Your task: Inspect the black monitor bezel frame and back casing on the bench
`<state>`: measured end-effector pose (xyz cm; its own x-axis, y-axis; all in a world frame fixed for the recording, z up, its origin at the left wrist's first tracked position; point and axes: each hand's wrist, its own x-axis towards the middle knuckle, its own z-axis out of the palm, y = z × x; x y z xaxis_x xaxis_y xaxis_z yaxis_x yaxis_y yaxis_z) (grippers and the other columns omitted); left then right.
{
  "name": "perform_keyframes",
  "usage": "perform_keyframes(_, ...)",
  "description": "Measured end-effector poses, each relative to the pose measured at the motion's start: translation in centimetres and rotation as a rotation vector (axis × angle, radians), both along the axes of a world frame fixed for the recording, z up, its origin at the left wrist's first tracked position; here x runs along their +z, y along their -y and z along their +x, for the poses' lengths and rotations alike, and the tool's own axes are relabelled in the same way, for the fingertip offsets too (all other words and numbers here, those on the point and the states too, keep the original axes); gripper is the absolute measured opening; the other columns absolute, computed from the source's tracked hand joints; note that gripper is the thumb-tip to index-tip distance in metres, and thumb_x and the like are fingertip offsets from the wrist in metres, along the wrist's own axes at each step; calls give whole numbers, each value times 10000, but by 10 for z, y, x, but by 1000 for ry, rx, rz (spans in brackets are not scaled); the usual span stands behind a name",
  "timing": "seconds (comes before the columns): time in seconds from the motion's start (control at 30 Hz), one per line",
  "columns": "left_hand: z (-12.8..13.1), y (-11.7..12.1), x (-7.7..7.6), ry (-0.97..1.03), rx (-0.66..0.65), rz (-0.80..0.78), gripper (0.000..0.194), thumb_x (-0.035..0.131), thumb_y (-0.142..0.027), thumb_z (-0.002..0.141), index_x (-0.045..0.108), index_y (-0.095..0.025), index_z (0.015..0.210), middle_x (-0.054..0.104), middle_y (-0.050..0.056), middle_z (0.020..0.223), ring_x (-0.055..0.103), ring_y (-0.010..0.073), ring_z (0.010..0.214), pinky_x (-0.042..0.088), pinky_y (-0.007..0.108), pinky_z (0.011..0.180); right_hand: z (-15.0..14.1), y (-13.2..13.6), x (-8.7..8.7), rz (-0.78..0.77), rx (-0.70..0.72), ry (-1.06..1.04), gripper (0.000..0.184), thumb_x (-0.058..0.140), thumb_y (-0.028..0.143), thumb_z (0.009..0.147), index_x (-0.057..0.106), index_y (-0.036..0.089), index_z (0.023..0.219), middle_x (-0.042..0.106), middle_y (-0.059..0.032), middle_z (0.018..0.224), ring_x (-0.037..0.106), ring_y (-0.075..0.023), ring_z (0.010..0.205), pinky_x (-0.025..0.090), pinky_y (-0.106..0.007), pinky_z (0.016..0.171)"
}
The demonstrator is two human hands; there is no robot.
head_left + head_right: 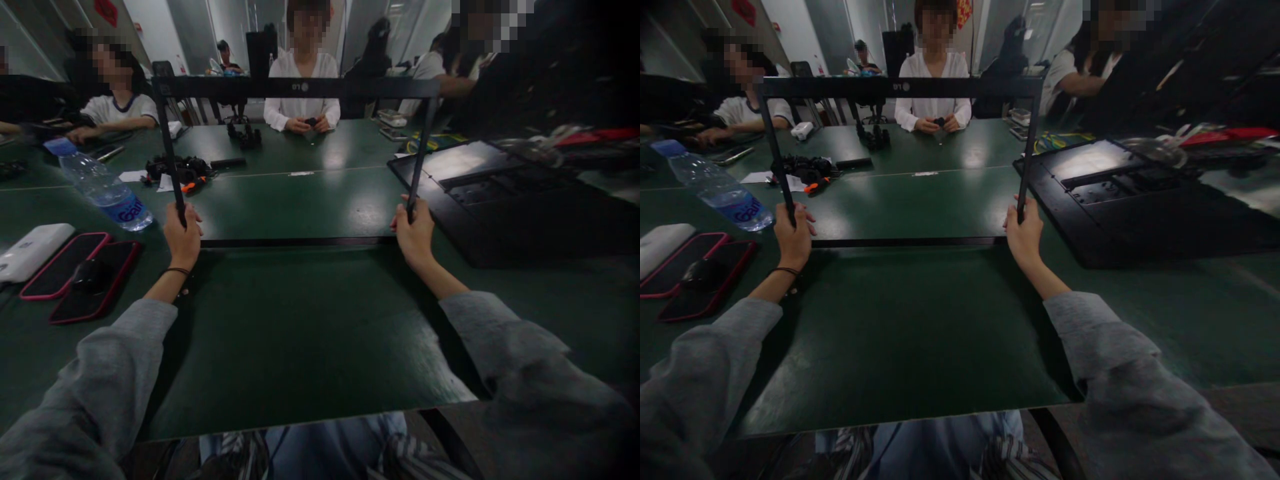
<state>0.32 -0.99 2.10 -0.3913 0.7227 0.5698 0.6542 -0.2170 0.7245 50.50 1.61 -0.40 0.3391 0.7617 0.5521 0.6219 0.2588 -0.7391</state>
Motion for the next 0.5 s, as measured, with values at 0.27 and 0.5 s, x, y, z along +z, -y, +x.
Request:
perform_keyframes(0.27, -3, -4, -4, 43, -15, -63, 217, 487, -424, 974, 551, -217, 966, 608, -25, 738, 523, 99, 498, 411, 267, 540, 5, -7, -9, -19, 29, -32, 506, 507, 720, 870, 588, 274, 1095, 573, -2, 634, 587, -217, 545, 510, -426, 558)
perform_keyframes(0.5, -2, -5, -4, 57, -24, -102, 197, 508, -410, 943, 553, -219, 926, 615, -17, 738, 523, 98, 486, 409, 257, 507, 5, -6, -9, -65, 30, -53, 407, 534, 617, 895, 595, 263, 1088, 584, -13, 653, 601, -226, 573, 530, -443, 602)
